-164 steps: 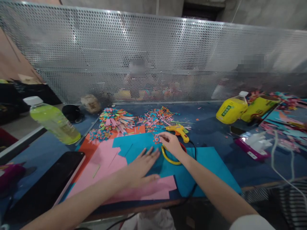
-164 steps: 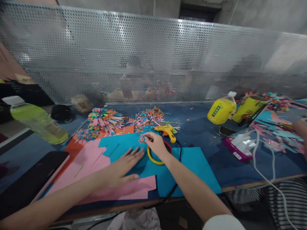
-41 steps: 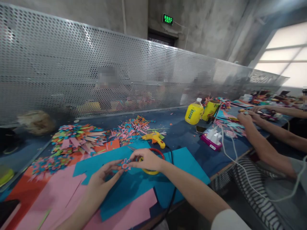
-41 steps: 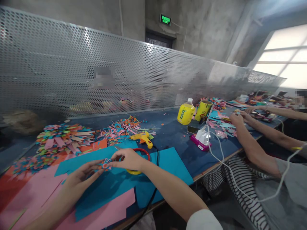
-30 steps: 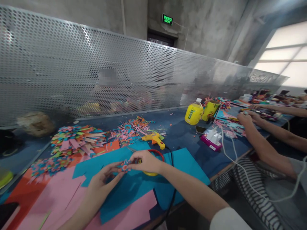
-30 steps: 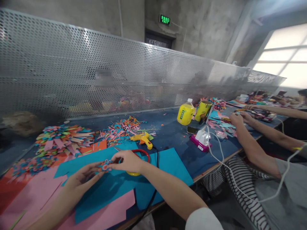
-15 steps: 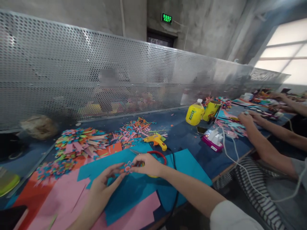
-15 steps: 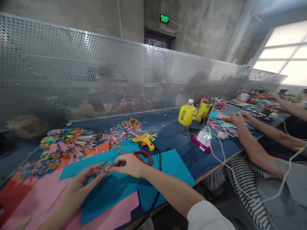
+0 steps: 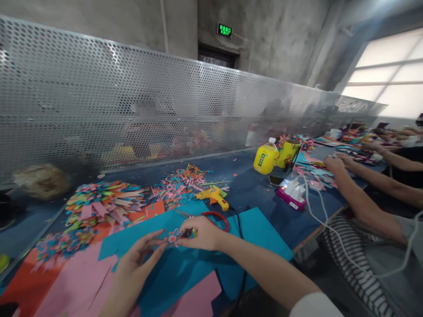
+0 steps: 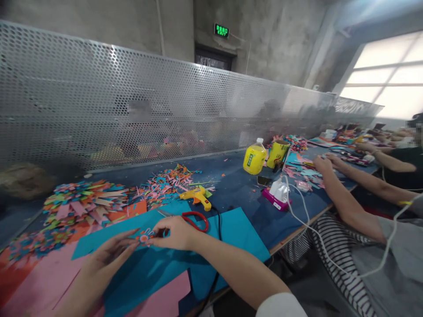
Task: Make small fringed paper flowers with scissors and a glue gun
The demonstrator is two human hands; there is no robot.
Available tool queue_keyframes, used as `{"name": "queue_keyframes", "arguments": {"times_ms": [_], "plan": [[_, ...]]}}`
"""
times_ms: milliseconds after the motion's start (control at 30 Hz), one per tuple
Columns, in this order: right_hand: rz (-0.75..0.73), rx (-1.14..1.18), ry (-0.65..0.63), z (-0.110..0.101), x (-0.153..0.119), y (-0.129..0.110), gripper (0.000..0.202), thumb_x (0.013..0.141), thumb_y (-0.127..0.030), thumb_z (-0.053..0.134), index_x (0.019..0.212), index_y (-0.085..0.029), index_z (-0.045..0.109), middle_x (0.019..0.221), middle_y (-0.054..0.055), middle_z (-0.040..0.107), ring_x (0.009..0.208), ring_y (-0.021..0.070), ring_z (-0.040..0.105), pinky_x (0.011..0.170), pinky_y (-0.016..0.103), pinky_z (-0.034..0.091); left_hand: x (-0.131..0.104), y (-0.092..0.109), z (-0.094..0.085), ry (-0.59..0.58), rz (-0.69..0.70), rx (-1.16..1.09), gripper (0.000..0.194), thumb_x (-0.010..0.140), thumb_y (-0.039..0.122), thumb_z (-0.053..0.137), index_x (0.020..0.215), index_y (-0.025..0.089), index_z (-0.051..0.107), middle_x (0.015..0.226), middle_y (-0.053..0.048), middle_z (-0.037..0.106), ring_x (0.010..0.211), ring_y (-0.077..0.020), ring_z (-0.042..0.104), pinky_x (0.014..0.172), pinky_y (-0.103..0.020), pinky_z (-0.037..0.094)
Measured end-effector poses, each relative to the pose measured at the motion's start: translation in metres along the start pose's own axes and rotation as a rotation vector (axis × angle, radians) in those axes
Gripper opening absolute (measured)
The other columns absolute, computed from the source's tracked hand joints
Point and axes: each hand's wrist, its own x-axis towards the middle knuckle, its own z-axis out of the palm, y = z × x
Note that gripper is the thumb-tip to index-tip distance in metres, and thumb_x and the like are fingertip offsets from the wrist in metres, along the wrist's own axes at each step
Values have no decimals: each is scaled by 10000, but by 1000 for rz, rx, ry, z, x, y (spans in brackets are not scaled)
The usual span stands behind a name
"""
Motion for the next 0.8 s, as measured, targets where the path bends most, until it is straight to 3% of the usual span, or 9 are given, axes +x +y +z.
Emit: {"name": "queue_keyframes", "arguments": {"times_ms": [233,533,800], "plan": [[22,54,10,1,-1,4,202,729,-336,616,742,-135,632,724,25,613,670,104,531,613,189,416,-2,23,-2,108,16,-14,489,558,499,687,946,211,612,787,-28,701,813,-229,655,752,-312,530],[84,89,12,0,0,2,165,742,-296,606,752,-139,656,747,22,636,681,105,534,610,192,405,2,2,-1,34,49,67,472,634,488,641,1022,224,598,859,-32,697,847,-222,644,740,-296,519],[40,70,20,4,0,10,182,730,-325,614,728,-144,630,699,7,607,637,102,513,582,196,401,-1,2,0,10,65,96,455,670,485,610,1043,226,574,880,-21,684,840,-222,630,726,-288,508]]}}
